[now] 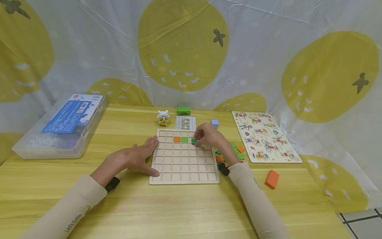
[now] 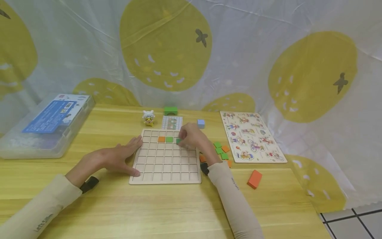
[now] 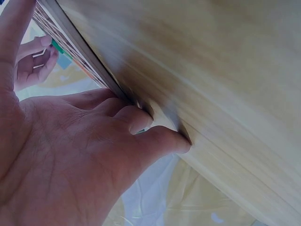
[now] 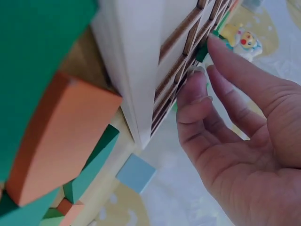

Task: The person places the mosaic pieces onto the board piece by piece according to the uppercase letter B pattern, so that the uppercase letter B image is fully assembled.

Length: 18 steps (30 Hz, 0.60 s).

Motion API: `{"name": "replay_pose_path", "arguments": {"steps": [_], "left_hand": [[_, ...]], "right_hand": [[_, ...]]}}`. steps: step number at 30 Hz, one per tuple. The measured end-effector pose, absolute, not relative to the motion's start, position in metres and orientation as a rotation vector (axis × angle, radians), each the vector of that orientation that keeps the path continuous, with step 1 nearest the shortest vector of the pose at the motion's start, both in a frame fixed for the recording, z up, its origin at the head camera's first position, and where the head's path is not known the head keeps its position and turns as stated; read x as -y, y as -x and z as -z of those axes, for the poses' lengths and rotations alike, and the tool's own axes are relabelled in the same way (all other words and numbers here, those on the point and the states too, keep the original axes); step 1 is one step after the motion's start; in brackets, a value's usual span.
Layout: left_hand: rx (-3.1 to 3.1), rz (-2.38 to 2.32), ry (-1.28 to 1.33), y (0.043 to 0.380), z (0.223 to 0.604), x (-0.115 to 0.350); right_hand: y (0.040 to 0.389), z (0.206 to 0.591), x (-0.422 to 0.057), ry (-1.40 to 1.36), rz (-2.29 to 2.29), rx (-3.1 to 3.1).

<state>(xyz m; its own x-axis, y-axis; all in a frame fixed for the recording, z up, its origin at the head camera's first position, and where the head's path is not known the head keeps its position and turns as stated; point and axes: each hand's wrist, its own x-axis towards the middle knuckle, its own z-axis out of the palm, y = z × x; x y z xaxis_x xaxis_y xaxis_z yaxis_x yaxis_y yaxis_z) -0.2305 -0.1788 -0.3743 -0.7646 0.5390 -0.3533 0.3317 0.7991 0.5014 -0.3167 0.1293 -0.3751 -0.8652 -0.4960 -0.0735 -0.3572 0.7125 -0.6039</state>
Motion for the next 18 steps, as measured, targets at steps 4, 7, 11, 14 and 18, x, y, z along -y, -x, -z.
{"name": "replay_pose_path", "arguments": {"steps": [4,7,11,14,18], "left_hand": [[-2.495,-0.574,-0.65,0.2304,0.3731,0.1791],[-2.495,-0.579,-0.652,0.2301,0.3724,0.1792],[-2.491,-0.588,-0.649,0.2291,0.372,0.1791],[-2.487,-0.593,-0.646,0.2286,0.3723,0.179],[-2.488,-0.592,-0.645,0.2288,0.3727,0.1789]], "right_hand": [[0.318,0.377,-0.1276,0.722,0.873,-2.716],[0.318,0.3776,-0.1258,0.741,0.906,-2.712],[0.3175,0.3773,-0.1265,0.762,0.956,-2.692],[0.3165,0.3757,-0.1294,0.823,0.97,-2.676],[0.3154,0.3734,-0.1339,0.914,0.913,-2.604]]}}
